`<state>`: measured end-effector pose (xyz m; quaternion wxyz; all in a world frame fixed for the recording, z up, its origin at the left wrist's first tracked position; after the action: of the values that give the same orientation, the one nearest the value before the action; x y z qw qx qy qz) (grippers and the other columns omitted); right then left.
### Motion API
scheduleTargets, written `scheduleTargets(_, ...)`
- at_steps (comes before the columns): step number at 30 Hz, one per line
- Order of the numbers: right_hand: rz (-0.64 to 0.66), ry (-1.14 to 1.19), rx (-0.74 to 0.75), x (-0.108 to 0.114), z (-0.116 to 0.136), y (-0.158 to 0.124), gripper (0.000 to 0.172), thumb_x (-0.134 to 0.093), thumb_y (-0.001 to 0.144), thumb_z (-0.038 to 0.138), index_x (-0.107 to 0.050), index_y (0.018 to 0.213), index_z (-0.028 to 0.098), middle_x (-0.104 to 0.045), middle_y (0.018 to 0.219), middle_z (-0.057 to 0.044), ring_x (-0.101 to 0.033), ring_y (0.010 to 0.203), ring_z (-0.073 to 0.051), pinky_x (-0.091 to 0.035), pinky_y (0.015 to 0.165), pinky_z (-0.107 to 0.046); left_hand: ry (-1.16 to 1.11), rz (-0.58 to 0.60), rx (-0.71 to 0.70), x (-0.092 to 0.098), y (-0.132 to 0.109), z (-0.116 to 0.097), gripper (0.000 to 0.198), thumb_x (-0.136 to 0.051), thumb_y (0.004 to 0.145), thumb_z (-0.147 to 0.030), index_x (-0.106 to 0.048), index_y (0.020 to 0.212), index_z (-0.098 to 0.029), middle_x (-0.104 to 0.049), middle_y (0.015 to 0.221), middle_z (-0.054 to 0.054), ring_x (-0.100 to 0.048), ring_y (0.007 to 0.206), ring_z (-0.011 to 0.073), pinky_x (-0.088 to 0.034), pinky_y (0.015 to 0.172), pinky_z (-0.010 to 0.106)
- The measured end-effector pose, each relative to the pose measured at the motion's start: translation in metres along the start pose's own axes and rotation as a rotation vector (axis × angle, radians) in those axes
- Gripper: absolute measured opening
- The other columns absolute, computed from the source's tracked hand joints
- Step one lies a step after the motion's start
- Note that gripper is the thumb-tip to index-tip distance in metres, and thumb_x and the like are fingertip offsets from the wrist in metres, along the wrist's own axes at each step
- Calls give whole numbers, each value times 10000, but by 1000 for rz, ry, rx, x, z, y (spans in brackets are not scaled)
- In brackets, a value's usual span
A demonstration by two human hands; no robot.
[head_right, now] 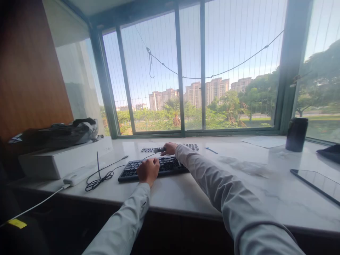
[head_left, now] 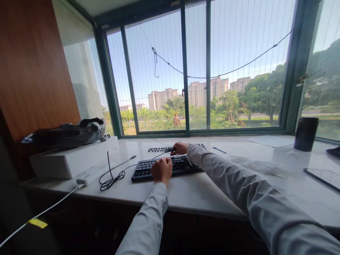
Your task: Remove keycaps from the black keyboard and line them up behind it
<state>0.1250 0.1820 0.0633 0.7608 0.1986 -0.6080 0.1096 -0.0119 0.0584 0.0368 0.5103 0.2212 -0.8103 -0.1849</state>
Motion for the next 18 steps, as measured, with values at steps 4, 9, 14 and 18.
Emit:
scheduleTargets(4, 29, 12, 42, 0, 0, -1, 450, -734, 651, 582, -772, 986, 283, -708, 795, -24, -574, 726, -139, -349, 594, -220, 4, 1, -7, 0, 0, 0, 473, -322, 906, -417, -749, 853, -221, -719, 837, 127, -659, 776, 271, -414, 702, 345)
scheduleTargets(9, 75, -11, 74, -4, -1, -2, 387, -766, 651, 499, -778, 968, 278, -705, 788, -20, -571, 736, -141, -350, 610, -222, -2, 6, 0, -1, 0, 2, 467, -334, 902, -417, -752, 853, -216, -720, 845, 131, -658, 780, 262, -416, 717, 342)
scheduleTargets(14, 67, 14, 48, -2, -3, -3, 394, -761, 649, 511, -776, 972, 285, -690, 749, -6, -549, 685, -123, -349, 601, -221, -7, 5, 8, 0, 0, 2, 461, -337, 900, -418, -752, 850, -223, -721, 842, 127, -659, 785, 260, -419, 721, 344)
scheduleTargets(18, 75, 22, 16, -2, -5, -4, 399, -765, 639, 519, -776, 968, 294, -683, 741, 0, -554, 691, -120, -347, 595, -215, -7, 0, 11, 1, 0, 1, 460, -338, 901, -416, -750, 839, -221, -720, 835, 127, -662, 790, 269, -423, 717, 346)
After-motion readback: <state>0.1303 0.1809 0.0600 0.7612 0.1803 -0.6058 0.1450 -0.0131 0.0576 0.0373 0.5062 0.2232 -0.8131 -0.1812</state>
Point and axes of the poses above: each hand's wrist, its own y-axis towards the middle knuckle, its own x-axis out of the back of the hand, z = x × y, the point moved 7 cm from there along y, towards the middle knuckle
